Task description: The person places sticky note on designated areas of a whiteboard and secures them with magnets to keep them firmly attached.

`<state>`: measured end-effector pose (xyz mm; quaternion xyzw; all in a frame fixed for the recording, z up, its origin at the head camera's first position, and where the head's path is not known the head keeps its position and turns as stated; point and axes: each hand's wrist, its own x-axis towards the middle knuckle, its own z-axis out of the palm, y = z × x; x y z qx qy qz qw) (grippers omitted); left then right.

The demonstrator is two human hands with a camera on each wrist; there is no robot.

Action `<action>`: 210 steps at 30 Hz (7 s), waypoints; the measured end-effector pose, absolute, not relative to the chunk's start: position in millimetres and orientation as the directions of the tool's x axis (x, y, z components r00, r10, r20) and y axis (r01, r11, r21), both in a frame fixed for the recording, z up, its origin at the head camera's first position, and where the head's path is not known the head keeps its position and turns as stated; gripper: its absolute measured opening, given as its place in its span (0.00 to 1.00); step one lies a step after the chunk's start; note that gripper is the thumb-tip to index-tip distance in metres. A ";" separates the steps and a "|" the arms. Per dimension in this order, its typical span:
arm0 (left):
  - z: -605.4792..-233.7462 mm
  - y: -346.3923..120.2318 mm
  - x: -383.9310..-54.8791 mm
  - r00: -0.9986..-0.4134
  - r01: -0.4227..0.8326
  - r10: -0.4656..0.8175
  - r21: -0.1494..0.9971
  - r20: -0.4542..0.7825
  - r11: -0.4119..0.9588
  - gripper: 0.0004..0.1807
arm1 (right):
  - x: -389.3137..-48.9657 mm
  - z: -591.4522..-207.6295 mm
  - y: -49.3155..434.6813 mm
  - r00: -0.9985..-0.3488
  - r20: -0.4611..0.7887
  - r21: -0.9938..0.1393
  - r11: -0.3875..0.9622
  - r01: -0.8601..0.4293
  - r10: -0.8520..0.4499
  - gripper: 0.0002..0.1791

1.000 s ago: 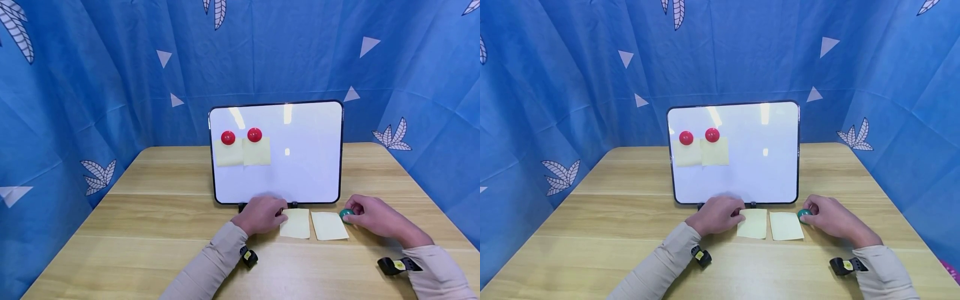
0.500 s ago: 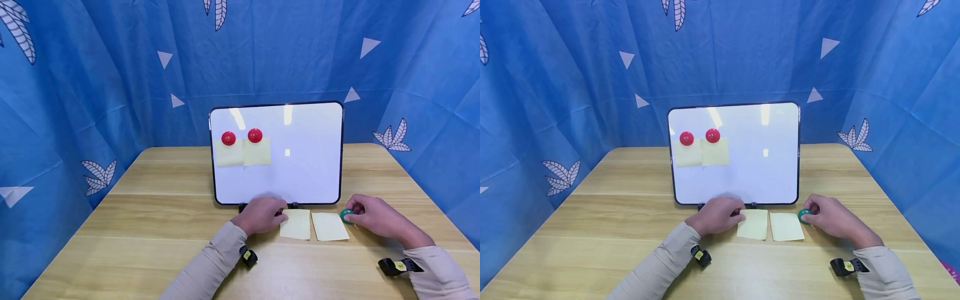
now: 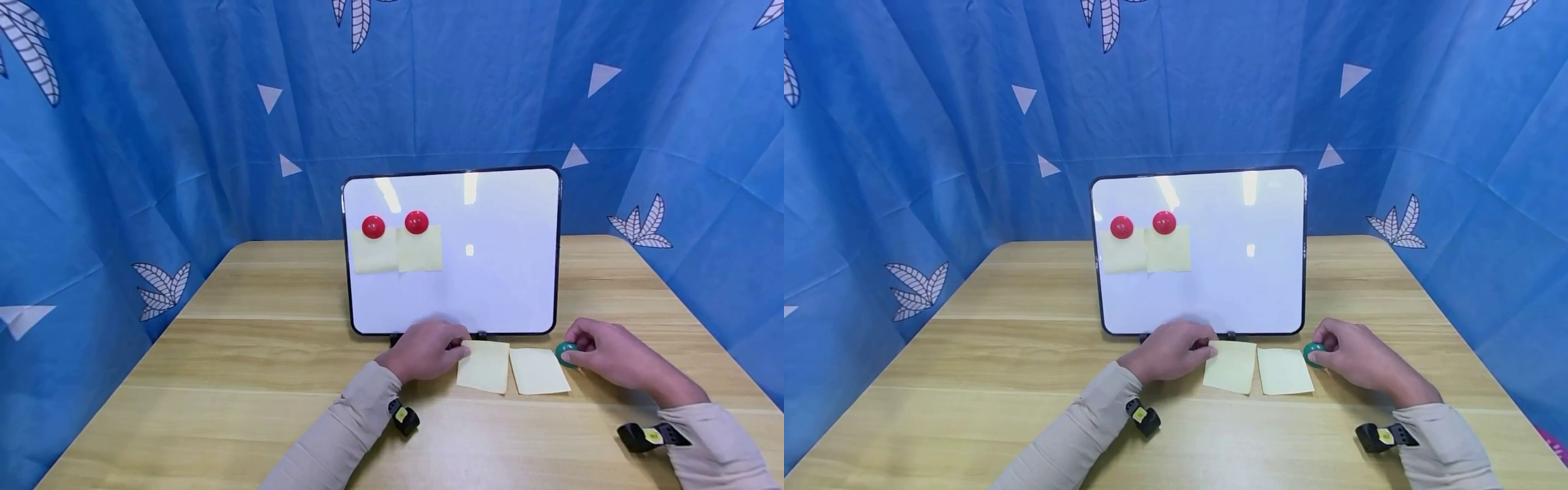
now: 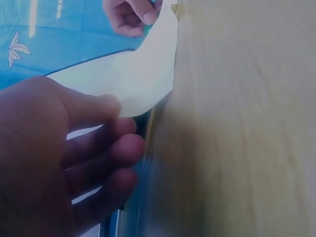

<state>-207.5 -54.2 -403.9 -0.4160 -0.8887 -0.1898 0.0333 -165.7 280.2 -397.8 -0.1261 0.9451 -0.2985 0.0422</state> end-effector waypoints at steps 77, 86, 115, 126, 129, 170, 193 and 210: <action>-393.1 -69.6 -219.9 -0.879 0.408 0.394 0.851 0.269 0.330 0.02 | -165.4 -398.7 278.9 -0.954 0.011 -0.542 0.801 -0.256 -0.298 0.11; -393.7 -70.0 -220.3 -0.887 0.391 0.383 0.860 0.257 0.329 0.02 | -165.1 -397.0 276.4 -0.955 0.032 -0.540 0.799 -0.264 -0.294 0.09; -387.3 -69.5 -222.9 -0.914 0.327 0.325 0.916 0.244 0.233 0.02 | -162.0 -387.5 254.1 -0.937 0.336 -0.575 0.766 -0.288 -0.099 0.10; -385.9 -65.1 -225.7 -0.920 0.298 0.308 0.942 0.241 0.154 0.04 | -168.9 -382.7 244.2 -0.921 0.371 -0.578 0.748 -0.326 -0.116 0.09; -384.9 -66.2 -225.8 -0.925 0.285 0.300 0.948 0.234 0.141 0.05 | -171.1 -380.7 241.3 -0.924 0.359 -0.585 0.739 -0.334 -0.133 0.09; -370.9 -55.0 -235.6 -0.971 0.226 0.085 0.974 0.223 0.022 0.10 | -203.8 -339.3 206.9 -0.901 0.394 -0.593 0.700 -0.398 -0.179 0.07; -362.8 -27.1 -231.2 -0.966 0.219 -0.131 0.975 0.223 0.046 0.09 | -211.9 -330.6 188.0 -0.885 0.447 -0.635 0.649 -0.419 -0.134 0.07; -359.0 -21.9 -233.5 -0.965 0.152 -0.194 0.978 0.178 0.141 0.10 | -225.4 -319.4 168.6 -0.881 0.472 -0.726 0.545 -0.418 -0.047 0.10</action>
